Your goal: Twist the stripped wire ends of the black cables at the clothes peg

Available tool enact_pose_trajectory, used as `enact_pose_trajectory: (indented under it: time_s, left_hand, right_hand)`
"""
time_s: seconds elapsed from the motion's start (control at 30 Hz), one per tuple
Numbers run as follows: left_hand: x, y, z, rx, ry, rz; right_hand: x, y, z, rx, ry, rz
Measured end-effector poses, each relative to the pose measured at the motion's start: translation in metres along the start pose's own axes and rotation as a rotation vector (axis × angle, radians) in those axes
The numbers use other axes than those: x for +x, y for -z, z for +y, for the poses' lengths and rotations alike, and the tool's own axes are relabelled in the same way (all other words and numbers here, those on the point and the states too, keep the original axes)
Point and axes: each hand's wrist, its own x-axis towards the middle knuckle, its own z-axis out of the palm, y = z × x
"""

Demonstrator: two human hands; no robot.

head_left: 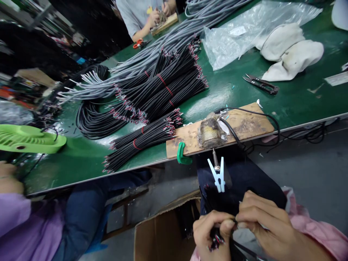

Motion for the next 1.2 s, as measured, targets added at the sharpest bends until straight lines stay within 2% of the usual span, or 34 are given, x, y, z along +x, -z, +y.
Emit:
enact_pose_trajectory:
  time_s: [0.17,0.43,0.63,0.83,1.0,1.2]
  left_hand:
    - [-0.001,0.001,-0.003,-0.063,0.053,0.040]
    - [0.000,0.001,-0.002,-0.102,-0.075,0.000]
    - [0.000,0.003,0.002,-0.018,-0.142,0.028]
    - [0.000,0.002,0.005,-0.003,-0.140,0.020]
    - [0.000,0.000,0.005,-0.011,-0.190,0.033]
    - [-0.005,-0.007,0.003,-0.055,-0.185,0.136]
  right_hand:
    - [0.002,0.002,-0.002,0.055,-0.053,0.028]
    - [0.000,0.001,0.001,0.037,-0.179,-0.039]
    - [-0.005,-0.002,-0.003,-0.067,-0.095,-0.078]
    - [-0.009,-0.005,-0.001,-0.035,-0.099,-0.028]
    - [-0.012,-0.006,0.000,-0.057,-0.117,-0.067]
    - [-0.019,-0.021,0.005,0.097,-0.200,0.059]
